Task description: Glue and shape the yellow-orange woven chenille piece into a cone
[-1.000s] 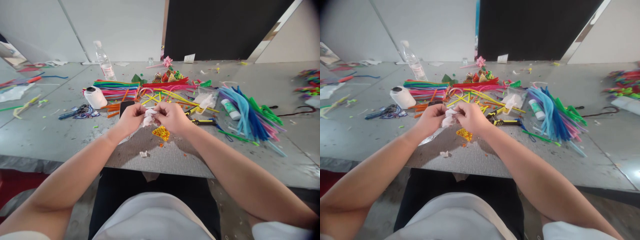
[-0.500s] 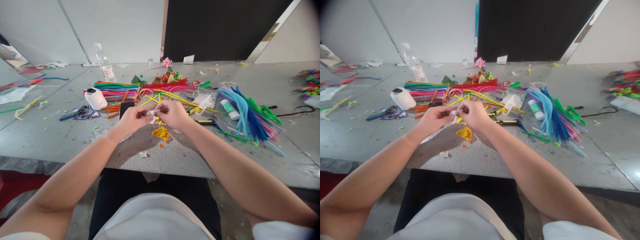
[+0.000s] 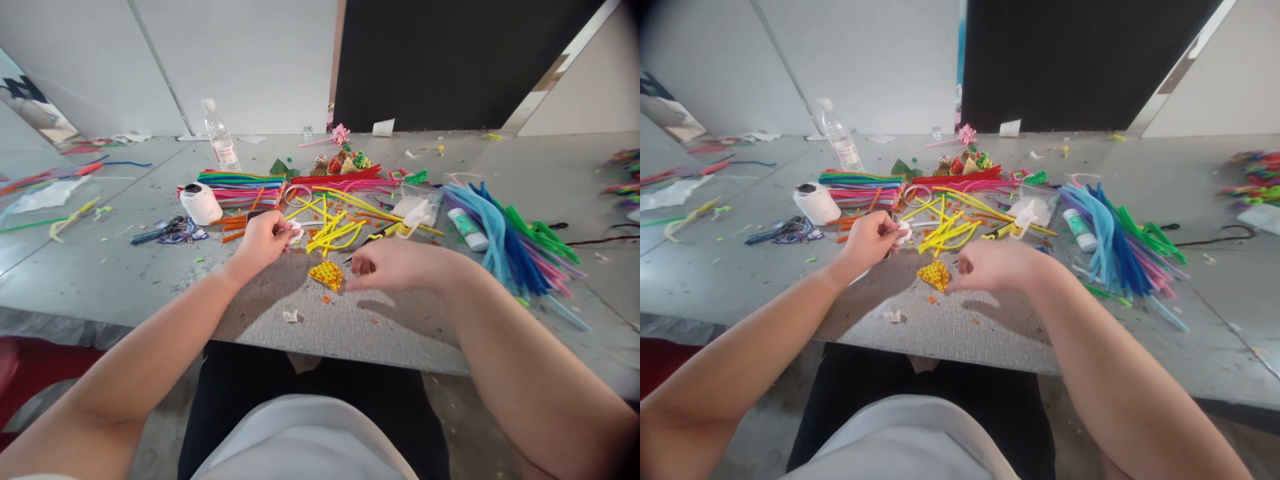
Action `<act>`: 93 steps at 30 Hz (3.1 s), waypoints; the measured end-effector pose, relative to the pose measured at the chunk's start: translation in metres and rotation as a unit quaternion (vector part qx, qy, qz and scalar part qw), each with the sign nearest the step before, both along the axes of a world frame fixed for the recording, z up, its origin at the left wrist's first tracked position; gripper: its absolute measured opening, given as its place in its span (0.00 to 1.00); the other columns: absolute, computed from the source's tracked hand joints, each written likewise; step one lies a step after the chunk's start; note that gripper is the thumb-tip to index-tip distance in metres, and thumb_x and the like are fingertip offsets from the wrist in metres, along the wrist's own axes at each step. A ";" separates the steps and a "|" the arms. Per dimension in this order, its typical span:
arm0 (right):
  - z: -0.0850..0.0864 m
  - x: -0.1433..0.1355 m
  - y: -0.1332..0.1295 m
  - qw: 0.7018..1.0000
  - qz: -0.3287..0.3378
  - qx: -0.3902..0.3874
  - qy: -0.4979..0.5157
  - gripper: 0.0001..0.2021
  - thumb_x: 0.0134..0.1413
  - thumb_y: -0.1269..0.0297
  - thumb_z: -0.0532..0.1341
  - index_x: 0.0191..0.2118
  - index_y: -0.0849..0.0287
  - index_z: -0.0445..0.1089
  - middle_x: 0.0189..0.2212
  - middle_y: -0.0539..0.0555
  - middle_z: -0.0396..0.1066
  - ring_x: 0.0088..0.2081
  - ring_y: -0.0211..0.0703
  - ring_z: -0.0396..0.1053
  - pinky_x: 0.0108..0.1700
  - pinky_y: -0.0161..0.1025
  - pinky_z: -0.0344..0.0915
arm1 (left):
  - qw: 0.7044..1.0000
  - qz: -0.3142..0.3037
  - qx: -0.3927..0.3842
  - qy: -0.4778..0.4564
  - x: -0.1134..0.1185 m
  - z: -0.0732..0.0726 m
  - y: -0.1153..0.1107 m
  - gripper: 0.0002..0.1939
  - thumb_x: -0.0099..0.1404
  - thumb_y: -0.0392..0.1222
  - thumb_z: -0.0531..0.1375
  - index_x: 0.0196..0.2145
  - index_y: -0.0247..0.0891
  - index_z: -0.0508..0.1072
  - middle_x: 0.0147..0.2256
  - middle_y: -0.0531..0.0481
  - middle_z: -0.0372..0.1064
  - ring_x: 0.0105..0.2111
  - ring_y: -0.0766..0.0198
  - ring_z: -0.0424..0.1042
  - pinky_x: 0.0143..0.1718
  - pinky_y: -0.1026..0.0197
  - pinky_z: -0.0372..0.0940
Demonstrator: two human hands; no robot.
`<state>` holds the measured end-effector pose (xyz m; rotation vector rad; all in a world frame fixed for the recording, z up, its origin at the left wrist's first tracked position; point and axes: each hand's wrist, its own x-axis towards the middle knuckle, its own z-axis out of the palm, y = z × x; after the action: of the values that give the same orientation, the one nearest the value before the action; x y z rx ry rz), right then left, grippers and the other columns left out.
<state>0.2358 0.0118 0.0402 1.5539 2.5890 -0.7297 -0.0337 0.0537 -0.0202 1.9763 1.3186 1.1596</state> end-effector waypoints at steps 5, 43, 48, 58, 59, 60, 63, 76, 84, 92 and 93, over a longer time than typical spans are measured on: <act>-0.020 -0.006 -0.019 0.998 -0.048 0.009 -0.029 0.22 0.48 0.41 0.70 0.26 0.54 0.68 0.22 0.52 0.72 0.22 0.43 0.65 0.24 0.40 0.51 | 0.993 -0.022 0.071 0.091 -0.002 -0.001 0.009 0.08 0.67 0.43 0.65 0.32 0.38 0.74 0.33 0.48 0.76 0.33 0.61 0.73 0.38 0.58 0.66; -0.050 -0.022 -0.006 0.929 0.014 0.226 0.293 0.02 0.58 0.67 0.63 0.33 0.57 0.71 0.29 0.51 0.71 0.32 0.41 0.67 0.36 0.39 0.61 | 0.957 -0.211 0.155 0.123 0.010 0.011 -0.019 0.06 0.69 0.43 0.64 0.40 0.39 0.78 0.40 0.43 0.79 0.43 0.55 0.75 0.49 0.52 0.65; -0.043 -0.024 -0.013 0.921 0.010 0.228 0.316 0.04 0.57 0.69 0.62 0.31 0.56 0.69 0.28 0.51 0.70 0.30 0.40 0.65 0.35 0.39 0.61 | 0.961 -0.215 0.157 0.078 0.016 0.014 -0.030 0.04 0.70 0.41 0.63 0.39 0.39 0.77 0.40 0.44 0.79 0.43 0.56 0.75 0.49 0.52 0.66; -0.036 -0.020 -0.014 0.909 0.017 0.259 0.327 0.03 0.60 0.65 0.64 0.35 0.56 0.73 0.29 0.52 0.73 0.30 0.41 0.68 0.36 0.41 0.65 | 0.980 -0.165 0.106 0.033 0.019 0.011 -0.035 0.06 0.70 0.43 0.63 0.41 0.39 0.76 0.41 0.44 0.77 0.43 0.56 0.73 0.48 0.53 0.67; -0.035 -0.019 -0.013 0.907 0.024 0.265 0.327 0.03 0.62 0.64 0.64 0.38 0.56 0.75 0.31 0.53 0.75 0.31 0.42 0.70 0.37 0.41 0.66 | 0.983 -0.158 0.092 0.021 0.018 0.010 -0.034 0.07 0.70 0.44 0.63 0.42 0.39 0.76 0.42 0.44 0.76 0.43 0.57 0.73 0.48 0.54 0.67; -0.035 -0.018 -0.012 0.903 0.033 0.272 0.330 0.04 0.63 0.63 0.64 0.40 0.56 0.75 0.33 0.54 0.76 0.33 0.42 0.71 0.38 0.41 0.68 | 0.985 -0.155 0.080 0.010 0.018 0.009 -0.033 0.08 0.69 0.44 0.64 0.43 0.39 0.76 0.42 0.44 0.76 0.42 0.58 0.73 0.46 0.55 0.67; -0.035 -0.017 -0.012 0.892 0.056 0.292 0.340 0.06 0.64 0.63 0.65 0.43 0.56 0.76 0.36 0.56 0.78 0.34 0.42 0.72 0.38 0.41 0.69 | 0.985 -0.165 0.050 -0.023 0.016 0.007 -0.031 0.09 0.69 0.46 0.65 0.43 0.39 0.76 0.41 0.46 0.76 0.40 0.60 0.72 0.45 0.56 0.66; -0.034 -0.023 -0.023 0.902 -0.032 0.213 0.374 0.02 0.54 0.70 0.66 0.31 0.60 0.74 0.26 0.49 0.72 0.26 0.35 0.66 0.27 0.35 0.62 | 0.970 -0.215 0.106 -0.033 0.021 0.007 -0.037 0.07 0.71 0.43 0.64 0.42 0.36 0.77 0.39 0.44 0.76 0.40 0.61 0.74 0.44 0.57 0.67; -0.035 -0.016 -0.015 0.903 -0.010 0.224 0.367 0.06 0.60 0.63 0.68 0.39 0.60 0.79 0.33 0.54 0.78 0.32 0.39 0.72 0.35 0.39 0.67 | 0.985 -0.142 0.095 -0.007 0.022 0.006 -0.036 0.10 0.71 0.45 0.63 0.42 0.36 0.78 0.35 0.47 0.75 0.35 0.62 0.72 0.38 0.59 0.66; -0.038 -0.018 -0.015 0.900 -0.051 0.194 0.386 0.08 0.57 0.61 0.71 0.39 0.60 0.78 0.35 0.55 0.78 0.33 0.43 0.75 0.34 0.40 0.71 | 0.989 -0.129 0.072 -0.032 0.019 0.006 -0.035 0.12 0.63 0.45 0.71 0.43 0.38 0.80 0.38 0.47 0.79 0.34 0.63 0.72 0.36 0.60 0.67; -0.038 -0.018 -0.016 0.899 -0.051 0.198 0.388 0.09 0.57 0.61 0.71 0.40 0.59 0.78 0.35 0.55 0.78 0.33 0.42 0.75 0.35 0.40 0.71 | 0.989 -0.126 0.068 -0.043 0.018 0.006 -0.034 0.13 0.62 0.45 0.72 0.43 0.39 0.80 0.38 0.47 0.79 0.35 0.63 0.72 0.36 0.60 0.67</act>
<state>0.2180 -0.0037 0.0026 1.7843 3.4240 -1.0644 -0.0153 0.0196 -0.0140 2.0930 0.9360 1.2225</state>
